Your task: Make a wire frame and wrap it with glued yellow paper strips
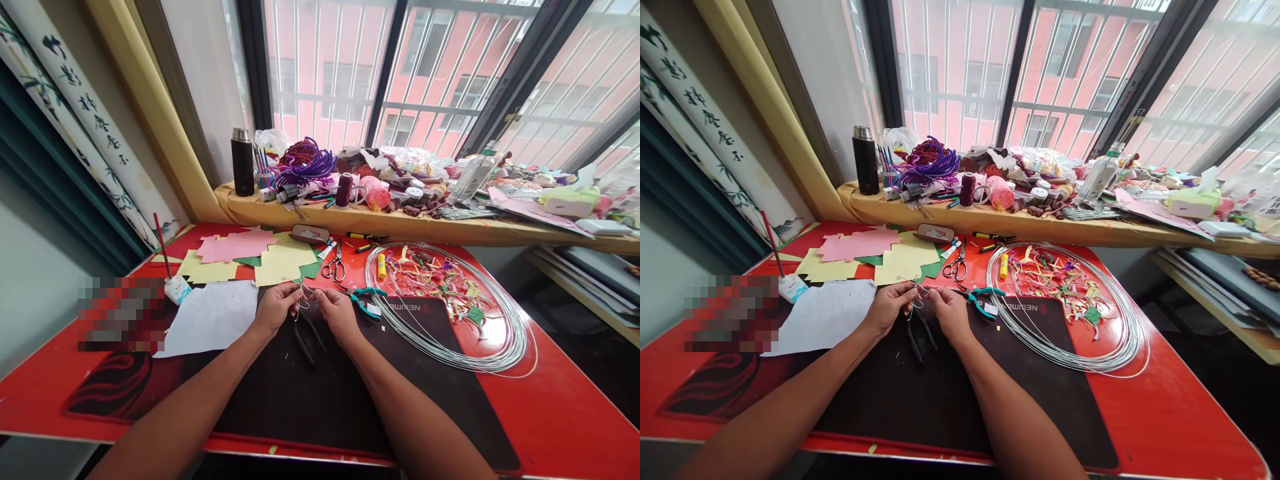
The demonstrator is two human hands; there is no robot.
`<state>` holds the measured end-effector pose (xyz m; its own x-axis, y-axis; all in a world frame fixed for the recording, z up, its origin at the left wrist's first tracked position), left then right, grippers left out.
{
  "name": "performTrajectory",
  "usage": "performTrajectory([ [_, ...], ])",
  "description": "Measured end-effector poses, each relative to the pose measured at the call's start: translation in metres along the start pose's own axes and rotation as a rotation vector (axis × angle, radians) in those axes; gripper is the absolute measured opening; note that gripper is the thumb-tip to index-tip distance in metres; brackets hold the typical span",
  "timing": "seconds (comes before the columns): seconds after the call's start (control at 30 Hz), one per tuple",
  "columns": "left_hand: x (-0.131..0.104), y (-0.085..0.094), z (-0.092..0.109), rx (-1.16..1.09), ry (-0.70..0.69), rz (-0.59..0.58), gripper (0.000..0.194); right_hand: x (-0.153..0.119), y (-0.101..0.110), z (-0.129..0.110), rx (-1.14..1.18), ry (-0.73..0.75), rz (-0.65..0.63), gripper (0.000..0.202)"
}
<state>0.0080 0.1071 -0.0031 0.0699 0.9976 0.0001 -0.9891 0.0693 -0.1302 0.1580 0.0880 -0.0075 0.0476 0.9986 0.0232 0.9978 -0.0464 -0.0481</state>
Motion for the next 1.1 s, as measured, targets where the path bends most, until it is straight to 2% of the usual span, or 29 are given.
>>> performTrajectory([
  [0.33,-0.0014,-0.0037,0.0042,-0.074,0.016,0.027,0.033,-0.0007,-0.0027,0.0022,0.089,-0.015,0.012,0.044],
  [0.77,-0.0006,-0.0047,0.0034,0.076,-0.032,-0.019,0.035,0.0014,0.0014,0.0,0.055,-0.012,-0.002,0.042],
  [1.1,-0.0021,-0.007,0.0042,0.051,-0.024,-0.036,0.037,-0.0004,0.0029,-0.0023,0.038,-0.003,-0.002,0.04],
])
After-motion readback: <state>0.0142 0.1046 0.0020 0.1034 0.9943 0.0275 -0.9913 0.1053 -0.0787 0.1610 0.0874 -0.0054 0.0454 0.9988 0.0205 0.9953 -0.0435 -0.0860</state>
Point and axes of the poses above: each hand's wrist, its own x-axis towards the middle knuckle, its own y-axis out of the back of the hand, z = x × y, the point moved 10 cm from there along x, towards the middle knuckle, and after that the axes turned 4 degrees about z, right-handed, at the moved point
